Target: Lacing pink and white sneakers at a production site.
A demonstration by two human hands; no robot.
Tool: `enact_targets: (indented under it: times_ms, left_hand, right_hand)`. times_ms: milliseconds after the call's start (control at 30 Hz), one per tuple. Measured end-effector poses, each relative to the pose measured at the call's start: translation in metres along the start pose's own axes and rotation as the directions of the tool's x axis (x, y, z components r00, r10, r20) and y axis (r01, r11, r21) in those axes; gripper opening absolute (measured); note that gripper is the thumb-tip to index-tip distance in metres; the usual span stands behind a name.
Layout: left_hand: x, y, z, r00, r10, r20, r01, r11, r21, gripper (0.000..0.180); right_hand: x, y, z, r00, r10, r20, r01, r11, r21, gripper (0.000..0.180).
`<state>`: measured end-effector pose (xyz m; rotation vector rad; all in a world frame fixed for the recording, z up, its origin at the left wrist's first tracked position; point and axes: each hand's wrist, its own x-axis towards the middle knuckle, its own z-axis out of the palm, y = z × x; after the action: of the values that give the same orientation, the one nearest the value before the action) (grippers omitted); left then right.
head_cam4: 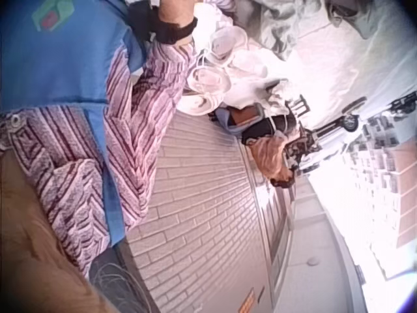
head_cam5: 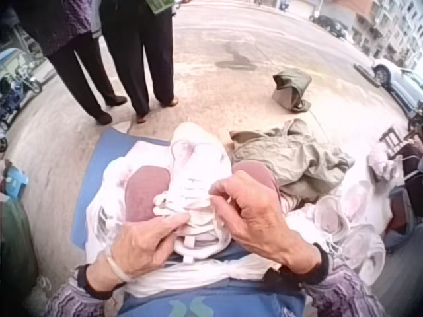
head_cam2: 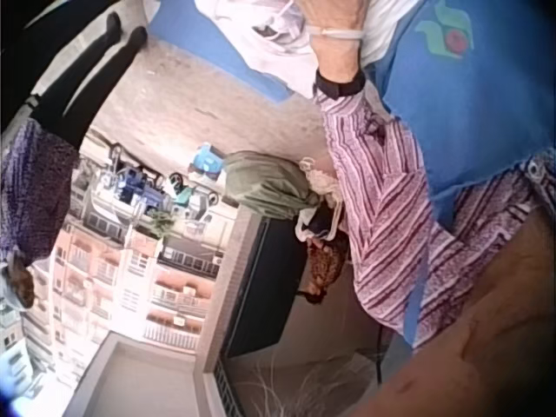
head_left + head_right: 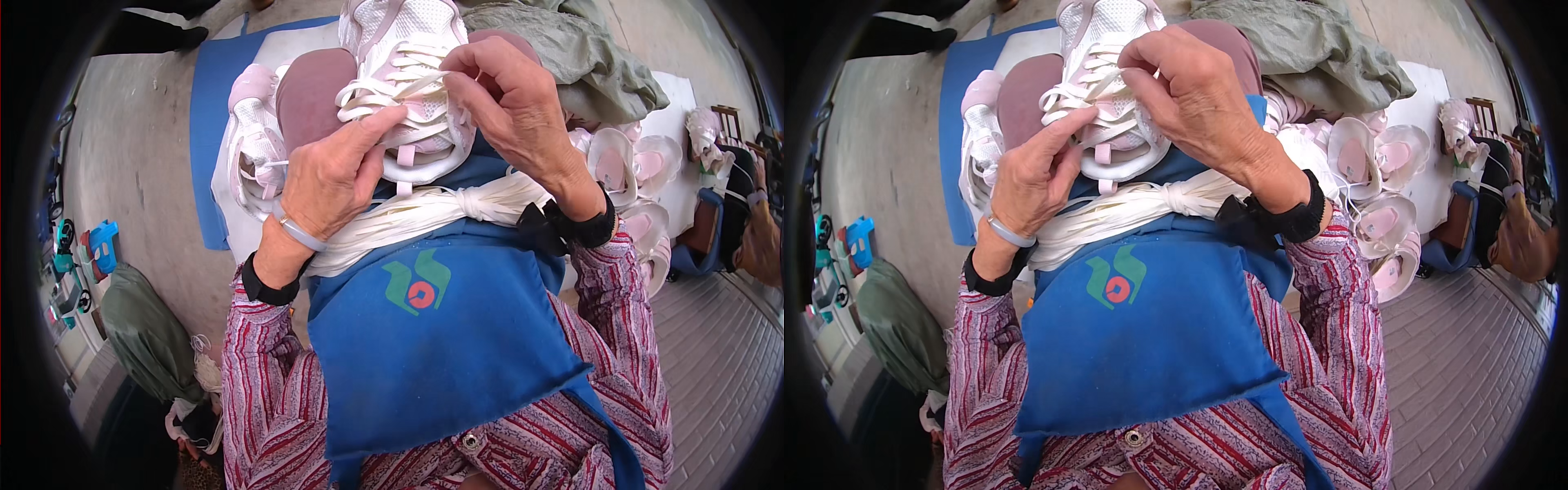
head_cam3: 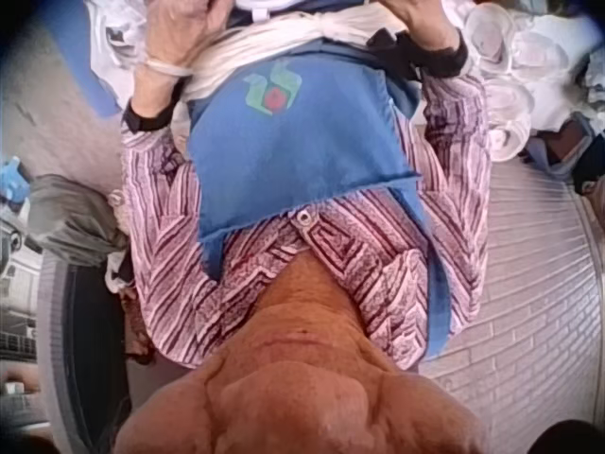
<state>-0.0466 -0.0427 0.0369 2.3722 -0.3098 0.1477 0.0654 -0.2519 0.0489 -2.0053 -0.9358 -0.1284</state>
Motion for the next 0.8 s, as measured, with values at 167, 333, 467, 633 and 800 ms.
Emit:
enact_targets:
  times_ms: [167,333,467,633,800]
  left_hand:
    - [-0.002,0.0,-0.007,0.988,-0.128,-0.081,0.109,0.971,-0.211,0.033]
    - [-0.003,0.0,-0.016,0.975,-0.209,0.075,0.22,0.955,-0.198,0.023]
    - [-0.006,-0.005,-0.009,0.981,-0.188,-0.037,0.174,0.956,-0.238,0.025]
    - [0.003,0.001,-0.009,0.97,-0.242,0.023,0.241,0.943,-0.231,0.036]
    - [-0.002,-0.005,0.001,1.0,-0.005,0.002,0.005,1.0,-0.004,0.045]
  right_hand:
    - [0.009,-0.006,-0.006,0.952,0.207,0.225,-0.279,0.89,0.361,0.013]
    - [-0.007,0.015,-0.022,0.933,0.337,0.13,-0.36,0.895,0.265,0.019]
    - [-0.027,0.018,-0.027,0.949,0.266,0.172,-0.291,0.946,0.144,0.017]
    - [-0.032,0.012,-0.012,0.977,0.166,0.135,-0.161,0.986,-0.045,0.018]
    - [-0.031,0.019,-0.007,0.999,-0.002,0.048,0.006,0.996,-0.087,0.016]
